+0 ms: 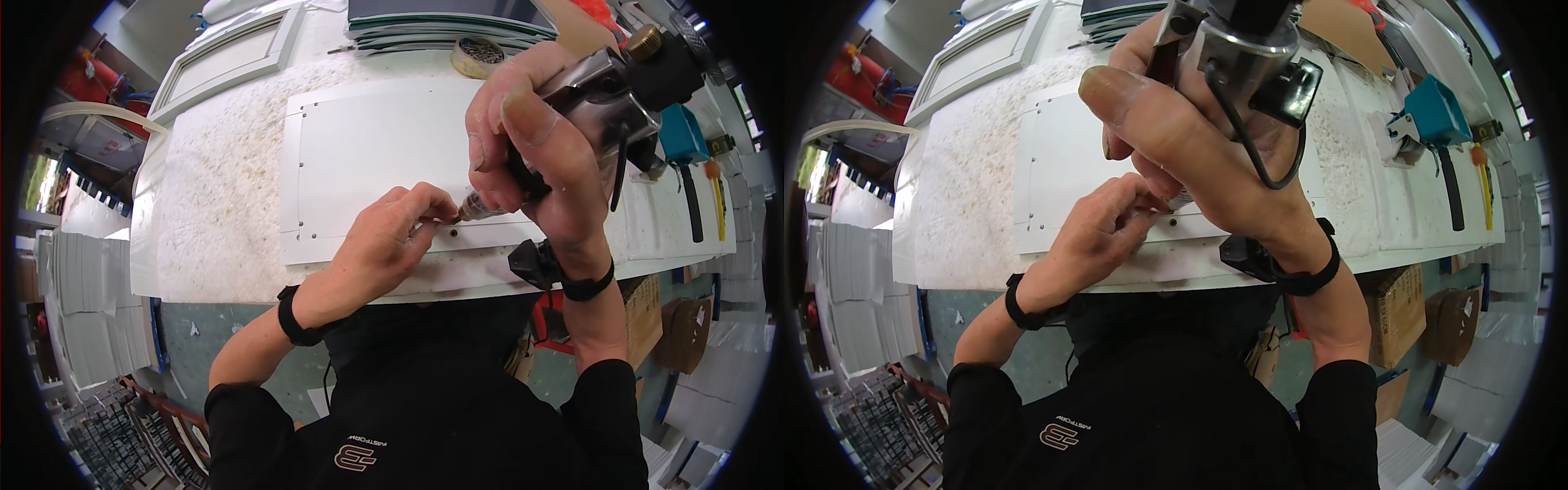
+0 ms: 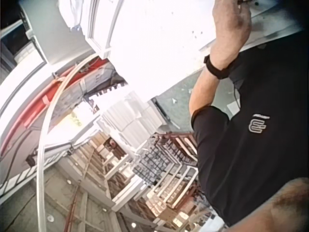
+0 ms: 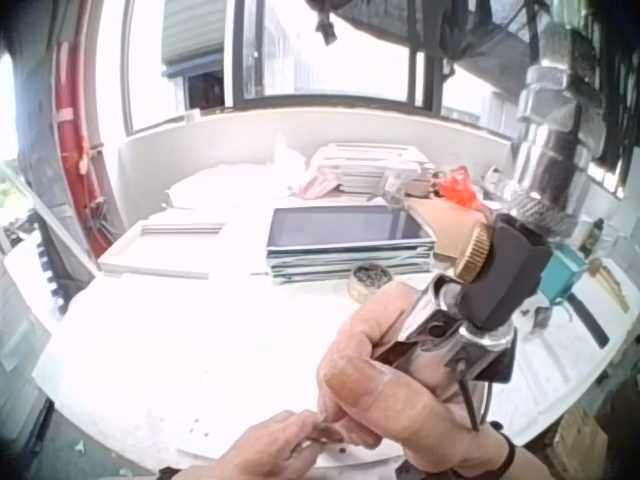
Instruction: The person applies adhesive to a dark rectangular panel using a manual applicator. They then place a white frame piece over the panel and align it. Using a pneumatic screwdriver, the person drives multiple screws into the frame to secure it to the panel.
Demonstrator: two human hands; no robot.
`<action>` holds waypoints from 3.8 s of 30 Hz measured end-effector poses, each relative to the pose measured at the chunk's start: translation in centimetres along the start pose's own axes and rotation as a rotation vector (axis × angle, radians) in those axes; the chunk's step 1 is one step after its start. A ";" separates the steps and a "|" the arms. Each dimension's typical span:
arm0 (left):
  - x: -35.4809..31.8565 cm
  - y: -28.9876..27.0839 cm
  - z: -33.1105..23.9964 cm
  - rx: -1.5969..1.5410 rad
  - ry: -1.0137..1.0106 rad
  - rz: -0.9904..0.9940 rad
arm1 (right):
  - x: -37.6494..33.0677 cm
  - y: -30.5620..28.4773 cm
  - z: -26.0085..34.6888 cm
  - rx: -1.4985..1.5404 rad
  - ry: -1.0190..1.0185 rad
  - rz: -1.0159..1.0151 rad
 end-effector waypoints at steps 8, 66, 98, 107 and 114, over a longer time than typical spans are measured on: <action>-2.6 0.9 -1.4 0.617 0.283 0.010 | -0.2 0.3 -0.3 0.018 0.036 0.026; 2.5 -1.1 -4.2 -0.187 -0.068 0.098 | 1.3 -5.0 -1.6 0.495 -0.063 -0.225; 6.7 2.1 -4.1 -0.540 -0.342 0.411 | -1.1 -9.4 -2.3 0.536 -0.040 -0.289; 7.0 2.5 -4.4 -0.197 -0.200 0.337 | -1.3 -9.8 -2.3 0.487 -0.022 -0.354; 7.5 3.5 -4.1 -0.292 -0.218 0.491 | -1.9 -11.1 -2.9 0.596 0.007 -0.302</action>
Point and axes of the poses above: each hand's wrist, its own x-axis towards the middle knuckle, its own y-axis out of the palm, z = x × y, the point moved 3 cm from there along x, towards the middle knuckle, and after that the axes turned 8 degrees about -x, right-handed, at the moved point
